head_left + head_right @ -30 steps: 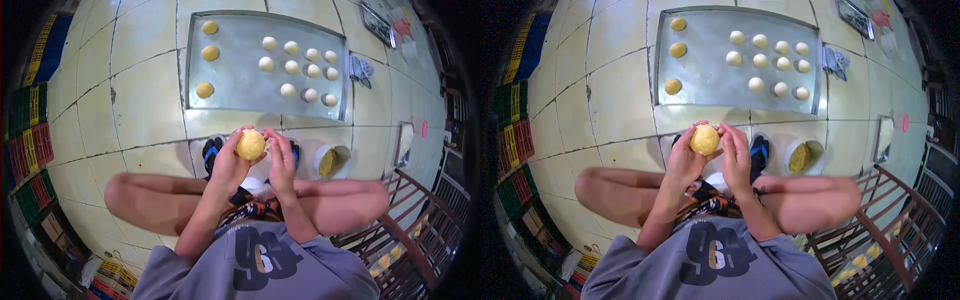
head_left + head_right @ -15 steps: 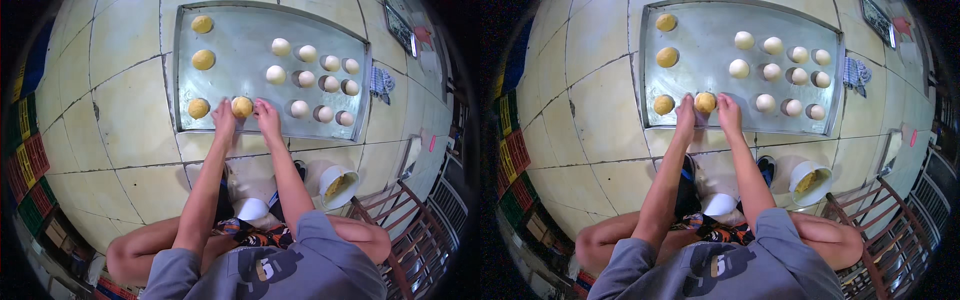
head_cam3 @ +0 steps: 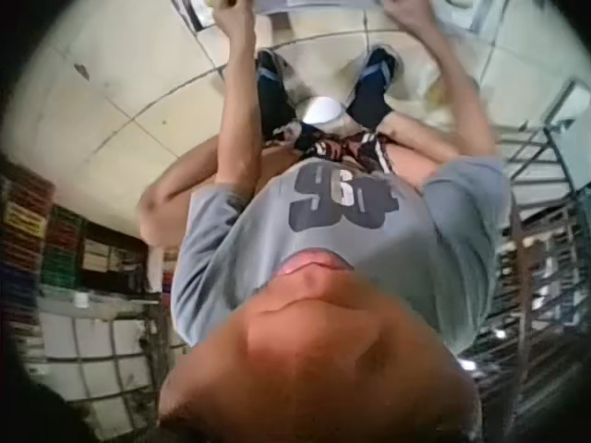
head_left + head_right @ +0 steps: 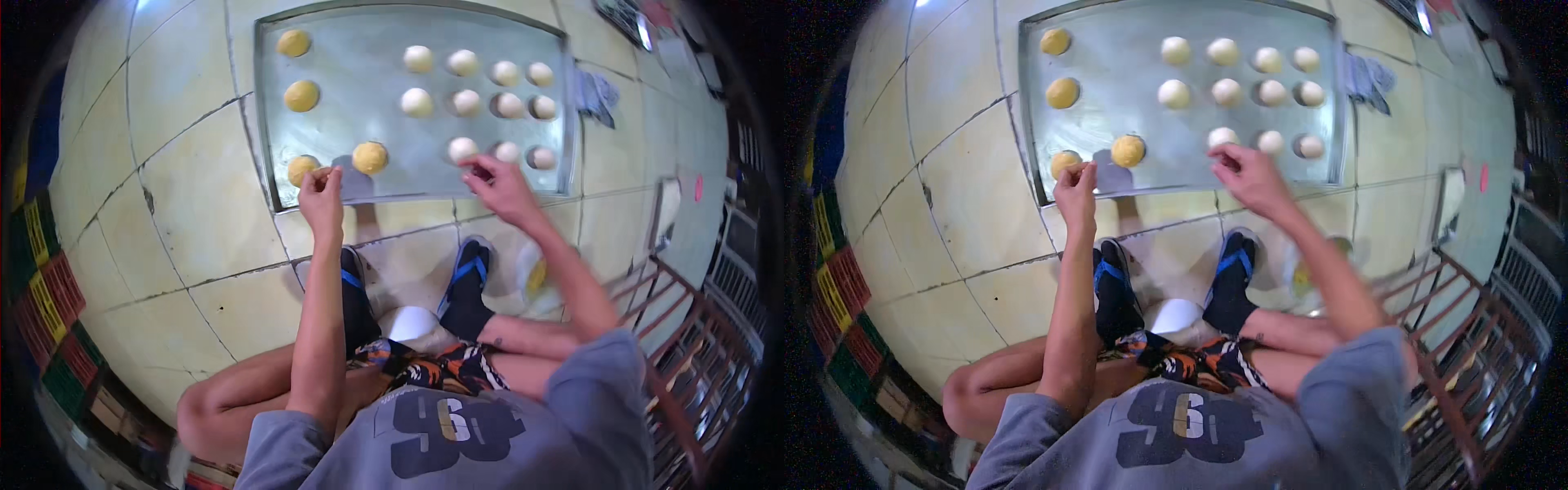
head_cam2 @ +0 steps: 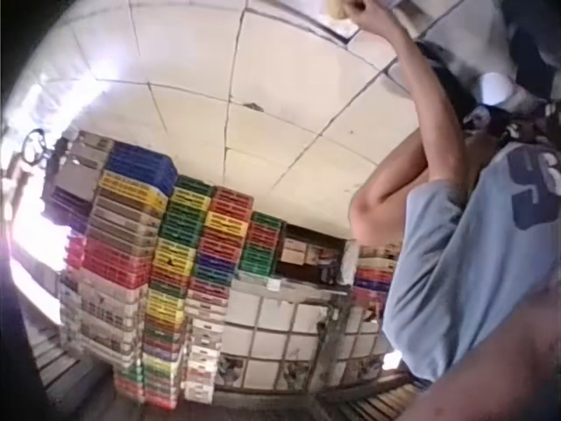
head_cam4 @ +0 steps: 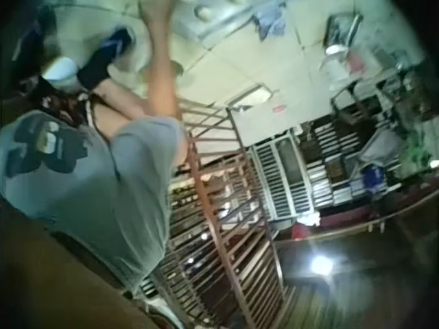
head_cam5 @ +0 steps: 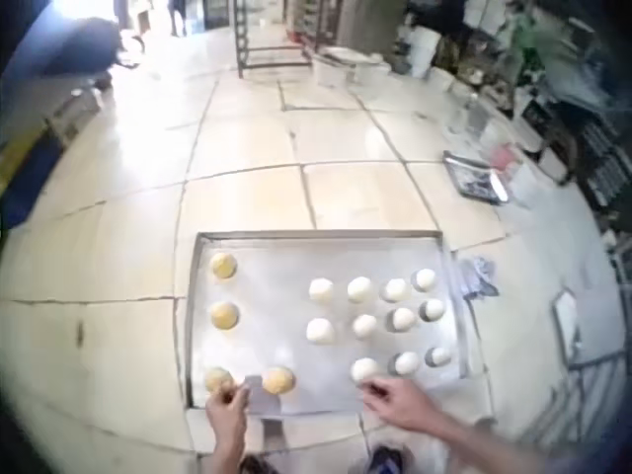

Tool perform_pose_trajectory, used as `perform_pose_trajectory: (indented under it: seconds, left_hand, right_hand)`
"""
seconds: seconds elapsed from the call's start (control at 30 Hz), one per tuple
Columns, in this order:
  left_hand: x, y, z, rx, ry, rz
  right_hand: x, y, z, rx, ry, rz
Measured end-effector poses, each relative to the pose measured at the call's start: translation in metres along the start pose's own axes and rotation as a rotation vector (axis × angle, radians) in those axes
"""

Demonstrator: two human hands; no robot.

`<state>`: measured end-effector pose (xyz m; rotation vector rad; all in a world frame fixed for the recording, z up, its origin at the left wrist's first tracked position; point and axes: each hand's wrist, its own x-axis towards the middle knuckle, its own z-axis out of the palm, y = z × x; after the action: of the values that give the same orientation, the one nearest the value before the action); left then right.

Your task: Shaping balls of dough and placing them onto a baking tray.

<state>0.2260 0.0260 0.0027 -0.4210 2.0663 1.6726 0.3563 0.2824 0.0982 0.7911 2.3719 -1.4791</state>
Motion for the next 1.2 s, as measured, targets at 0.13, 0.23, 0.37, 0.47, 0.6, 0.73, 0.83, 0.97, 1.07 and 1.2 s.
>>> perform_pose_trajectory:
  seconds: [0.13, 0.23, 0.37, 0.47, 0.6, 0.73, 0.83, 0.97, 1.07, 1.2]
  left_hand:
    - [-0.007, 0.003, 0.006, 0.165, 0.027, -0.01]
    - [-0.022, 0.022, 0.002, 0.063, -0.042, 0.039]
    - [-0.052, 0.031, 0.01, 0.074, -0.198, 0.038]
    - [-0.065, 0.036, -0.002, 0.237, -0.276, -0.02]
    - [-0.104, 0.094, 0.001, 0.498, -0.457, 0.146]
    - [-0.256, 0.294, 0.065, 1.138, -1.446, 0.345]
    - [-0.247, 0.273, 0.046, 1.166, -1.417, 0.309]
    - [-0.24, 0.239, 0.044, 1.106, -1.358, 0.253]
    - [-0.236, 0.207, 0.038, 1.034, -1.312, 0.212]
    - [-0.202, 0.183, 0.023, 0.932, -1.249, 0.166]
  right_hand:
    - [-0.056, 0.002, -0.119, -0.534, -0.471, 0.009]
    - [-0.113, 0.001, -0.165, -0.398, -0.312, 0.184]
    - [-0.184, 0.083, -0.16, -0.188, -0.007, 0.333]
    - [-0.212, 0.145, -0.092, 0.08, 0.439, 0.396]
    - [-0.194, 0.177, 0.018, -0.119, 0.447, 0.585]
    - [-0.172, 0.209, 0.069, -0.395, 0.739, 0.455]
    - [-0.169, 0.194, 0.081, -0.338, 0.573, 0.631]
    - [-0.159, 0.196, 0.086, -0.324, 0.419, 0.787]
    - [-0.149, 0.213, 0.101, -0.347, 0.5, 0.788]
    - [-0.159, 0.193, 0.085, -0.28, 0.466, 0.764]
